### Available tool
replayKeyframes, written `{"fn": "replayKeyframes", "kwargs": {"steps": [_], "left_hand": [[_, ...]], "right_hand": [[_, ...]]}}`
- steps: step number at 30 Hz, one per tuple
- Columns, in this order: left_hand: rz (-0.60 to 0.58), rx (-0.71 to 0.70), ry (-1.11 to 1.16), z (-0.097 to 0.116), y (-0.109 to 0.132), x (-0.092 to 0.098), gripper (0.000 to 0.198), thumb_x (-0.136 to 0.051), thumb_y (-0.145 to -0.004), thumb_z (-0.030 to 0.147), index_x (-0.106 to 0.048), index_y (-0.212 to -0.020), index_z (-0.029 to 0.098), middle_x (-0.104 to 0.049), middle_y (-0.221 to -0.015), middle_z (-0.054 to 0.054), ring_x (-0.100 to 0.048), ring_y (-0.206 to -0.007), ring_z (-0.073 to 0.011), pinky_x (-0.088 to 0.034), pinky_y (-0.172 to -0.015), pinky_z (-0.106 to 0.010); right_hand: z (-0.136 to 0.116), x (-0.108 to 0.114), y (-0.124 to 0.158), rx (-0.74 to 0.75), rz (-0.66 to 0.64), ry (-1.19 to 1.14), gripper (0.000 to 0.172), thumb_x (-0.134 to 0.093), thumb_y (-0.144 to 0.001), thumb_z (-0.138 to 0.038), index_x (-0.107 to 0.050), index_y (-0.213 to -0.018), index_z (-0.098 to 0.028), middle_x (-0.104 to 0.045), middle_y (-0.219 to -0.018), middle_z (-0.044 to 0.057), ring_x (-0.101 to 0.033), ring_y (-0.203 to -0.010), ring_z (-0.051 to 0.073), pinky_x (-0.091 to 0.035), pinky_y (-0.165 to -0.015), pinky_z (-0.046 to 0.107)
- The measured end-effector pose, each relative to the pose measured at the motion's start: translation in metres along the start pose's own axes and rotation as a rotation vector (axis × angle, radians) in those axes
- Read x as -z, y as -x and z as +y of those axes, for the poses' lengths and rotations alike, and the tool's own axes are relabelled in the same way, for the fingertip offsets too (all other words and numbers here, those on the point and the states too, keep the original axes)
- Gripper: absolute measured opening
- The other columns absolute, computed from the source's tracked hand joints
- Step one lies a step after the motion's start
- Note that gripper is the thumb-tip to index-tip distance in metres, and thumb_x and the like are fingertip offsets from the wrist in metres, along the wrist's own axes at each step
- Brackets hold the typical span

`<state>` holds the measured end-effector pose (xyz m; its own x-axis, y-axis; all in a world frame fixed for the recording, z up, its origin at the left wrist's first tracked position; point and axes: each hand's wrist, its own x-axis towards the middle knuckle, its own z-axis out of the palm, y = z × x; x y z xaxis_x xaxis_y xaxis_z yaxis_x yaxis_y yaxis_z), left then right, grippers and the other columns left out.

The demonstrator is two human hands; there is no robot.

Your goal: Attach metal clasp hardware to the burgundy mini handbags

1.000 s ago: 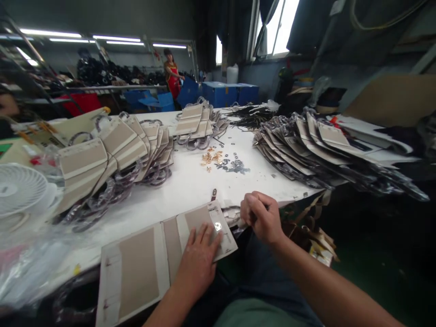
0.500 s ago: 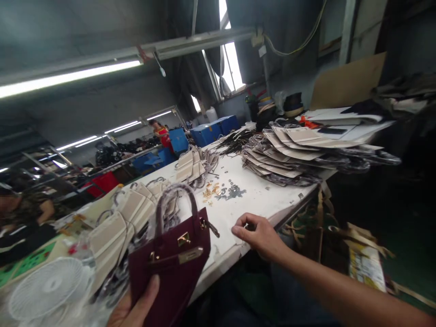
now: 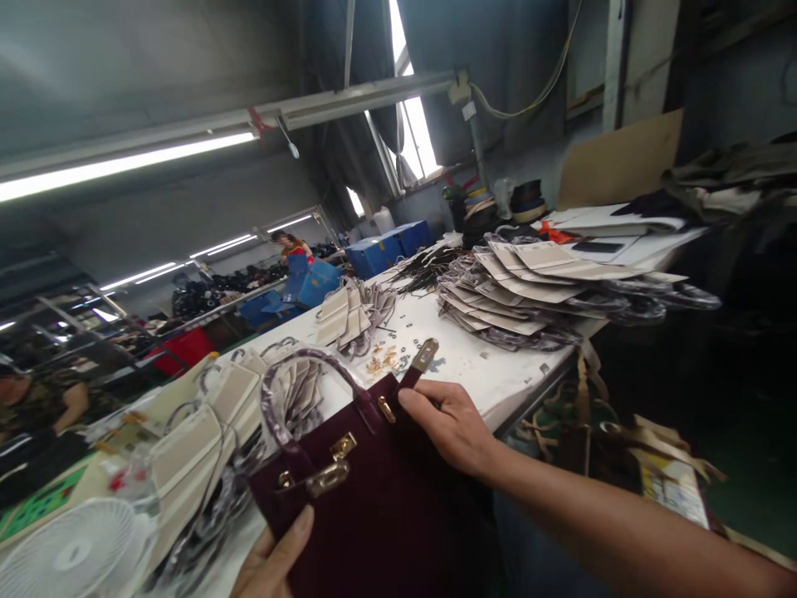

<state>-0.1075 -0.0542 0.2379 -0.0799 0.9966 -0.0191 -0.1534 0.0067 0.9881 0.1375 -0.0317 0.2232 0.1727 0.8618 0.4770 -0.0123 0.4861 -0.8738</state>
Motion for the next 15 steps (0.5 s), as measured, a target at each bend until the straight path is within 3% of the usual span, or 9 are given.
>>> {"fn": "replayKeyframes", "kwargs": {"steps": [5, 12, 15], "left_hand": [[-0.01, 0.14, 0.126, -0.019, -0.017, -0.013, 0.071, -0.091, -0.067, 0.037, -0.07, -0.134, 0.03, -0.075, -0.127, -0.005, -0.056, -0.138, -0.0381, -0.042, -0.12, -0.055], [0.04, -0.021, 0.086, -0.033, -0.03, -0.02, 0.06, -0.089, -0.071, 0.03, -0.073, -0.129, 0.028, -0.078, -0.121, -0.003, -0.059, -0.136, -0.0342, -0.042, -0.122, -0.051], [0.059, -0.012, 0.129, -0.035, -0.032, -0.018, 0.062, -0.09, -0.072, 0.033, -0.072, -0.13, 0.027, -0.077, -0.123, -0.003, -0.059, -0.136, -0.0342, -0.043, -0.121, -0.049]], "right_hand": [[0.025, 0.002, 0.004, -0.161, 0.045, -0.067, 0.049, -0.056, -0.098, -0.053, -0.047, -0.062, -0.02, -0.036, -0.06, -0.004, -0.033, -0.058, 0.012, -0.026, -0.053, 0.027], [0.044, 0.005, -0.002, -0.288, 0.089, -0.062, 0.05, -0.057, -0.095, -0.055, -0.038, -0.062, -0.022, -0.03, -0.059, -0.005, -0.028, -0.056, 0.012, -0.022, -0.052, 0.028], [0.047, 0.005, -0.003, -0.29, 0.102, -0.07, 0.052, -0.059, -0.094, -0.056, -0.036, -0.062, -0.022, -0.027, -0.059, -0.005, -0.025, -0.055, 0.011, -0.021, -0.051, 0.028]]}}
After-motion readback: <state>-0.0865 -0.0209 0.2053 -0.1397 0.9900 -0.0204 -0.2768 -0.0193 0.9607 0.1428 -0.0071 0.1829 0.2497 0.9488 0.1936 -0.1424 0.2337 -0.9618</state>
